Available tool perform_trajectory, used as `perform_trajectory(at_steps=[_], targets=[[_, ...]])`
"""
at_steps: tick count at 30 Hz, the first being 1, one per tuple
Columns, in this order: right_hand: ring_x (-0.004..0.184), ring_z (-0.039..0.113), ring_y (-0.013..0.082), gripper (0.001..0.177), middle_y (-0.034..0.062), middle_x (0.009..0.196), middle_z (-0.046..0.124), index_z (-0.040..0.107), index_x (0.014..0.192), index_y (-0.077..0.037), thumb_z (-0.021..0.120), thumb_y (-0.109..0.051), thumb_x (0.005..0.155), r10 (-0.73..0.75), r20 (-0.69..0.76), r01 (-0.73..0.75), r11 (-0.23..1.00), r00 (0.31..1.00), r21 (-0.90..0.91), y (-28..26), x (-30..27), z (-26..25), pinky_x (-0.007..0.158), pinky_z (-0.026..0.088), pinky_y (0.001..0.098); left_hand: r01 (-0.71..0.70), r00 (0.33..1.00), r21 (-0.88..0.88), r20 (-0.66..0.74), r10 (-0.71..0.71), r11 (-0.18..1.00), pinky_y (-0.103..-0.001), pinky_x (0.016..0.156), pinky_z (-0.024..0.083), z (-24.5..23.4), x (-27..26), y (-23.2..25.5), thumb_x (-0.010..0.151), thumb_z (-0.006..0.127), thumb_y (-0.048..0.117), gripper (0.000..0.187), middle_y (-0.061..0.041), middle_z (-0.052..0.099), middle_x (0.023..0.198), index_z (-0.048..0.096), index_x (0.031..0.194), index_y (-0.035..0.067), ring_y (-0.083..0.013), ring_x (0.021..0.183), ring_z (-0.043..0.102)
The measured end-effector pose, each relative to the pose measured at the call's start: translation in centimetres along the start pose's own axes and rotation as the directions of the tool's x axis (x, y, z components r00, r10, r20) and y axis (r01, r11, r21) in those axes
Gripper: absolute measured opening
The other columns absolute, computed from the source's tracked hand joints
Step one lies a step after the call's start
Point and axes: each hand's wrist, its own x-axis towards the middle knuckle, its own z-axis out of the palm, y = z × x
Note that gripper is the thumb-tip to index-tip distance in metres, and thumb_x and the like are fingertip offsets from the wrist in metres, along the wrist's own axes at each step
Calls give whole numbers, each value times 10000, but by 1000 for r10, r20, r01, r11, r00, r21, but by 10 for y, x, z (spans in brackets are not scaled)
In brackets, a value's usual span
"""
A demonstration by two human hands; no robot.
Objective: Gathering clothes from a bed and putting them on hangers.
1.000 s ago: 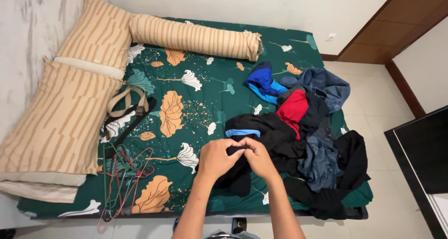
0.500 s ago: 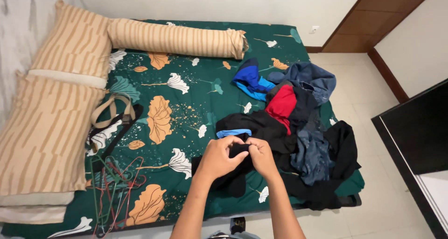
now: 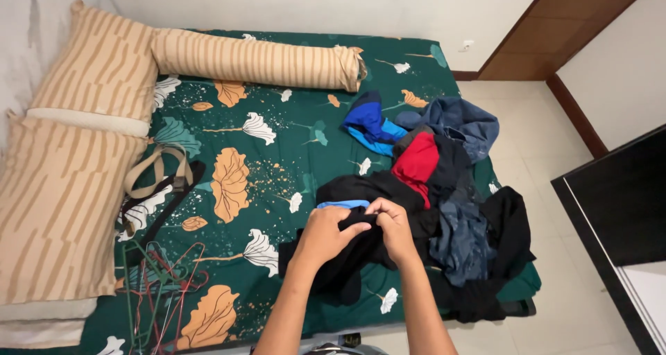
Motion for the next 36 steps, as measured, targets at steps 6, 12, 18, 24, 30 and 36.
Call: perform_trajectory(at_steps=[6, 12, 18, 24, 30, 36], targets=[[769, 537, 82, 229, 4, 791, 609, 662, 849, -10, 455, -8, 751, 46, 100, -49, 998, 994, 25, 0, 25, 2, 715, 414, 234, 157, 988, 52, 2, -157, 986, -445, 585, 501, -7, 14, -3, 756, 852, 412, 401, -205, 663, 698, 729, 794, 32, -385, 639, 658], [725, 541, 38, 169, -50, 762, 603, 609, 834, -42, 777, -57, 835, 113, 231, -48, 961, 966, -271, -31, 36, 32, 645, 457, 231, 16, 996, 192, -88, 1, 981, -490, 699, 532, 4, 26, -57, 718, 815, 283, 237, -207, 705, 788, 758, 783, 62, -410, 768, 682], [700, 556, 43, 152, -38, 757, 622, 619, 850, -46, 748, -89, 917, 109, 165, -90, 989, 980, -115, 2, 53, 26, 627, 457, 229, 97, 994, 128, -58, -90, 987, -499, 695, 518, -4, 37, -55, 746, 834, 329, 297, -189, 682, 796, 740, 804, 53, -402, 791, 660], [722, 508, 20, 125, -63, 782, 581, 631, 897, -45, 749, -76, 921, -47, 98, 64, 983, 994, -172, -2, 65, 34, 639, 422, 207, -29, 996, 188, -82, 45, 982, -434, 813, 461, -15, 47, -56, 817, 769, 259, 155, -17, 754, 864, 774, 867, 112, -284, 843, 665], [699, 504, 29, 124, -67, 768, 581, 633, 889, -54, 752, -86, 899, -55, 43, 61, 989, 998, -133, 3, 72, 37, 625, 412, 214, 62, 997, 202, -56, -52, 977, -451, 827, 482, -24, 45, -63, 823, 771, 285, 166, -59, 757, 872, 800, 921, 154, -301, 876, 680], [755, 459, 22, 144, -89, 819, 545, 610, 896, -71, 738, -120, 941, -184, -102, 177, 981, 978, -78, 24, 62, 29, 681, 386, 215, 182, 981, 313, 2, -192, 932, -484, 831, 499, -19, 21, -93, 861, 731, 235, 125, -104, 752, 842, 803, 926, 156, -340, 890, 709]])
